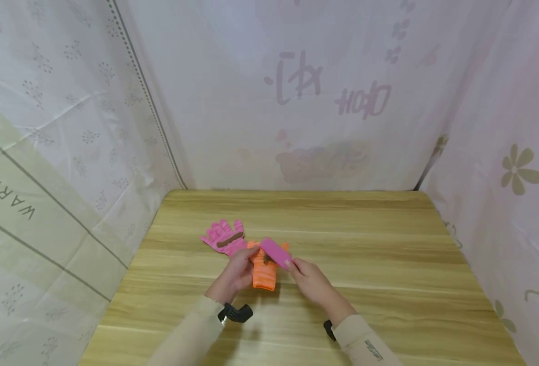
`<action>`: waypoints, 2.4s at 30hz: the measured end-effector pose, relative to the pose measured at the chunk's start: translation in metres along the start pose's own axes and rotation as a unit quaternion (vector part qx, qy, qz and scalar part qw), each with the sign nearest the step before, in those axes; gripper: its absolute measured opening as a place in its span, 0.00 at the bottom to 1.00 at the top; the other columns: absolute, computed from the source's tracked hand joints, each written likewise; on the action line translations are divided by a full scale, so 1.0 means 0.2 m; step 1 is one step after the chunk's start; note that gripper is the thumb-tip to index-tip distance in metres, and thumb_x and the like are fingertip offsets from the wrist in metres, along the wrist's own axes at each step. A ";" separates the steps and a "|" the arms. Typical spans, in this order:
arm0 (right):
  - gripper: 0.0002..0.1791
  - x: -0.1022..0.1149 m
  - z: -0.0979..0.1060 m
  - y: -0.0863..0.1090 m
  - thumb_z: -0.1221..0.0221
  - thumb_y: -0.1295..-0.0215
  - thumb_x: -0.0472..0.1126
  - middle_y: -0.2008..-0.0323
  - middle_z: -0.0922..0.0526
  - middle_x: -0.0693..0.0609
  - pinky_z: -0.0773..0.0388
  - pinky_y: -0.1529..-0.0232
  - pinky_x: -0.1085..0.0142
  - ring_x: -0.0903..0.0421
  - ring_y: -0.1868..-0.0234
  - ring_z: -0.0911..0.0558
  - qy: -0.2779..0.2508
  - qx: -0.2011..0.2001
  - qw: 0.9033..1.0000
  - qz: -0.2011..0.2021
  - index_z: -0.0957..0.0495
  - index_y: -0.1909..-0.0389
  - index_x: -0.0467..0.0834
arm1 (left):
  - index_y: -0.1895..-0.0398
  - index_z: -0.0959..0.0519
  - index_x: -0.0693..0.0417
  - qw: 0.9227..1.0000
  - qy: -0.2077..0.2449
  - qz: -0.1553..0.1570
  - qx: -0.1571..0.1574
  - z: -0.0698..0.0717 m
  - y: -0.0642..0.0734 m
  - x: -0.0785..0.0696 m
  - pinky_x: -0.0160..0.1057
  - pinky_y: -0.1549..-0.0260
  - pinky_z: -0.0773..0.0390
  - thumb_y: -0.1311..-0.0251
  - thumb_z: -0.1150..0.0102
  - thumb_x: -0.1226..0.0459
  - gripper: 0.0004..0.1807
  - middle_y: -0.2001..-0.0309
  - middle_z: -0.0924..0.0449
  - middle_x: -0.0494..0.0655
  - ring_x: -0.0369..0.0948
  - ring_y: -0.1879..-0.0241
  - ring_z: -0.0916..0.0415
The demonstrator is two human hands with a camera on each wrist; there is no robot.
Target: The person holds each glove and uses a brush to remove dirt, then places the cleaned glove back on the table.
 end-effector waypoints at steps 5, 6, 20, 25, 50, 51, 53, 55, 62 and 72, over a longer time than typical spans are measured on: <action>0.24 0.07 -0.02 -0.01 0.55 0.20 0.57 0.78 0.30 0.52 0.37 0.77 0.69 0.60 0.78 0.35 -0.016 0.007 1.000 0.014 0.23 0.58 0.40 | 0.35 0.29 0.68 1.000 -0.014 0.005 0.010 -0.03 -0.01 0.02 0.45 0.49 0.16 0.23 0.56 0.62 0.21 0.49 0.16 0.54 0.46 0.50 0.15; 0.24 0.08 -0.03 -0.02 0.55 0.20 0.57 0.77 0.30 0.51 0.37 0.77 0.68 0.60 0.78 0.35 -0.019 0.009 1.000 0.016 0.23 0.58 0.40 | 0.37 0.28 0.68 1.000 -0.014 0.006 0.011 -0.03 -0.01 0.03 0.44 0.50 0.16 0.23 0.56 0.63 0.20 0.51 0.16 0.52 0.45 0.51 0.16; 0.24 0.00 -0.06 -0.04 0.56 0.21 0.61 0.78 0.32 0.54 0.38 0.76 0.68 0.59 0.77 0.36 0.014 0.014 1.000 -0.005 0.22 0.56 0.47 | 0.38 0.31 0.67 1.000 -0.016 0.011 0.004 -0.03 -0.01 0.03 0.43 0.49 0.16 0.23 0.61 0.67 0.17 0.54 0.16 0.50 0.42 0.52 0.16; 0.28 -0.02 -0.06 -0.04 0.56 0.22 0.63 0.76 0.30 0.50 0.36 0.72 0.65 0.57 0.75 0.34 0.021 0.019 1.000 -0.011 0.22 0.44 0.45 | 0.36 0.29 0.68 1.000 -0.010 0.015 -0.013 -0.02 0.00 0.04 0.43 0.51 0.15 0.22 0.57 0.65 0.19 0.54 0.14 0.51 0.43 0.52 0.15; 0.29 -0.06 -0.04 -0.03 0.57 0.22 0.63 0.78 0.34 0.54 0.40 0.77 0.68 0.59 0.78 0.39 0.031 0.026 0.999 -0.019 0.22 0.50 0.42 | 0.35 0.36 0.65 0.999 -0.010 -0.015 -0.035 0.03 0.01 0.00 0.40 0.46 0.17 0.19 0.62 0.61 0.19 0.50 0.17 0.48 0.39 0.51 0.16; 0.30 -0.06 -0.04 -0.03 0.57 0.22 0.64 0.79 0.34 0.55 0.40 0.77 0.68 0.59 0.78 0.39 0.032 0.028 0.999 -0.019 0.22 0.50 0.42 | 0.35 0.36 0.65 0.999 -0.008 -0.016 -0.034 0.03 0.01 0.00 0.41 0.46 0.17 0.19 0.61 0.61 0.19 0.50 0.17 0.49 0.40 0.50 0.16; 0.30 -0.06 -0.04 -0.03 0.57 0.22 0.64 0.79 0.34 0.55 0.41 0.78 0.68 0.59 0.79 0.39 0.031 0.030 0.999 -0.019 0.22 0.52 0.42 | 0.35 0.36 0.65 0.999 -0.005 -0.019 -0.038 0.04 0.01 -0.01 0.41 0.46 0.18 0.19 0.61 0.61 0.19 0.50 0.18 0.48 0.40 0.49 0.17; 0.29 -0.05 -0.04 -0.03 0.57 0.22 0.64 0.80 0.34 0.55 0.41 0.79 0.68 0.60 0.80 0.40 0.028 0.030 0.999 -0.019 0.22 0.55 0.41 | 0.34 0.35 0.66 0.999 -0.005 -0.017 -0.027 0.03 0.01 -0.01 0.43 0.45 0.18 0.19 0.61 0.60 0.21 0.48 0.17 0.50 0.42 0.48 0.17; 0.29 -0.03 -0.03 -0.01 0.57 0.22 0.62 0.80 0.34 0.55 0.42 0.79 0.69 0.60 0.81 0.39 0.026 0.032 0.999 -0.012 0.24 0.60 0.40 | 0.33 0.36 0.68 1.000 -0.021 -0.013 -0.012 0.04 0.01 -0.02 0.44 0.48 0.16 0.19 0.62 0.59 0.22 0.48 0.17 0.51 0.44 0.49 0.16; 0.25 -0.10 0.01 0.01 0.55 0.20 0.58 0.79 0.33 0.54 0.39 0.78 0.69 0.60 0.79 0.38 0.034 0.016 0.999 -0.027 0.23 0.57 0.39 | 0.44 0.36 0.60 0.997 0.001 -0.024 -0.078 0.14 -0.01 -0.07 0.31 0.55 0.17 0.20 0.57 0.61 0.12 0.59 0.23 0.42 0.33 0.57 0.20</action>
Point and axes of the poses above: each hand's wrist, its own y-axis away from the middle knuckle, its own z-axis out of the back of the hand, x = y × z, the point moved 8 cm from there along -y, towards the middle knuckle
